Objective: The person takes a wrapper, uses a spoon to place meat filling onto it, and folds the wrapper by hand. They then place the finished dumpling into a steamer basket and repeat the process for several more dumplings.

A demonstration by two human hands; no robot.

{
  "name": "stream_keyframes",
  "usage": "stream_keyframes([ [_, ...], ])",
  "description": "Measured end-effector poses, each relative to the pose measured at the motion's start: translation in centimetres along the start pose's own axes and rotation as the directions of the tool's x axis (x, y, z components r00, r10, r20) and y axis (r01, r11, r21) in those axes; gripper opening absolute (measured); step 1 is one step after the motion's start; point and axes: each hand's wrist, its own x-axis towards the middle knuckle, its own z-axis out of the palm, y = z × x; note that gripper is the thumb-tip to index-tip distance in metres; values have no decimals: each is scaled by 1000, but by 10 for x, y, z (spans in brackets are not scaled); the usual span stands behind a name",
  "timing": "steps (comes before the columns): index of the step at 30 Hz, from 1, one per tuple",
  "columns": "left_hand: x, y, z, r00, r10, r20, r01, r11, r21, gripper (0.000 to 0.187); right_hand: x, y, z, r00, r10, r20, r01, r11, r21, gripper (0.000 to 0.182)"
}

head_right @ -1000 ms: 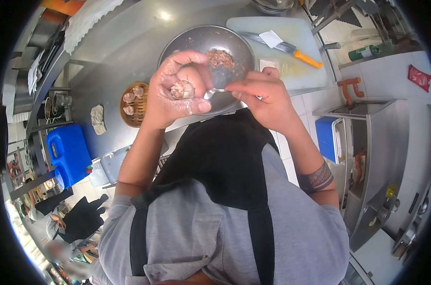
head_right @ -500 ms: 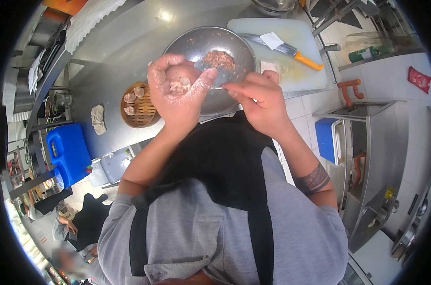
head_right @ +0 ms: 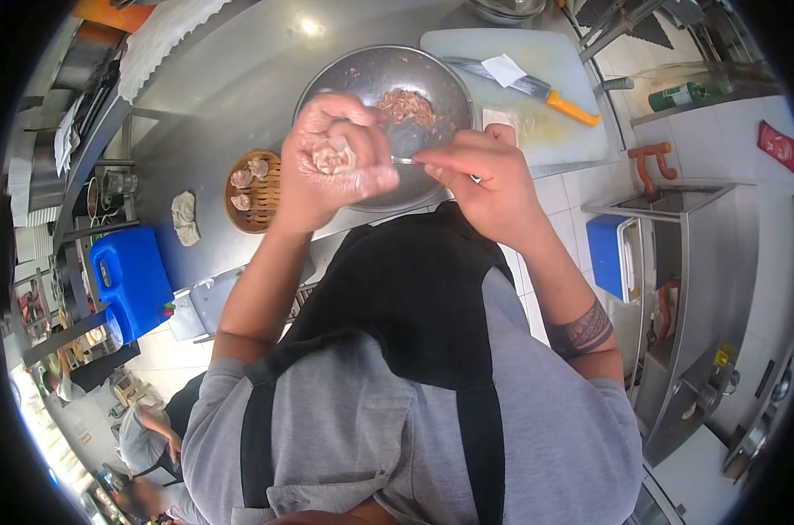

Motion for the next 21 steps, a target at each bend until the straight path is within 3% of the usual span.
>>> stream_keyframes([
  [2,-3,-3,16,945,173,-279,-141,981,130,67,-3,1,4,999,13,-29,-12,999,34,17],
  [4,-2,0,17,935,257,-244,-214,959,188,63,-4,2,5,999,-6,-47,6,1000,14,16],
  [6,-6,8,18,969,85,-230,-63,993,105,62,-5,0,2,999,-25,-40,24,999,-28,16],
  [8,-11,-5,14,966,68,-251,-28,987,158,62,-4,-1,3,998,-52,-27,50,997,-66,16],
  [10,-9,-12,15,914,293,-279,-219,938,268,64,-5,-1,8,999,-11,-43,9,1000,-26,17],
  [14,-6,-1,21,854,302,-424,-264,953,148,52,-4,-4,7,999,23,-38,-23,1000,1,18],
  [16,-15,-2,9,948,-53,-313,93,989,115,46,-1,-11,2,999,-39,-15,37,994,-101,16],
  [19,-18,-6,5,890,-67,-451,186,956,225,40,0,-10,-8,1000,11,-4,-11,981,-195,19],
  [21,-21,-7,-4,873,-79,-482,190,964,186,40,1,-9,-22,999,48,-18,-51,976,-214,18],
])
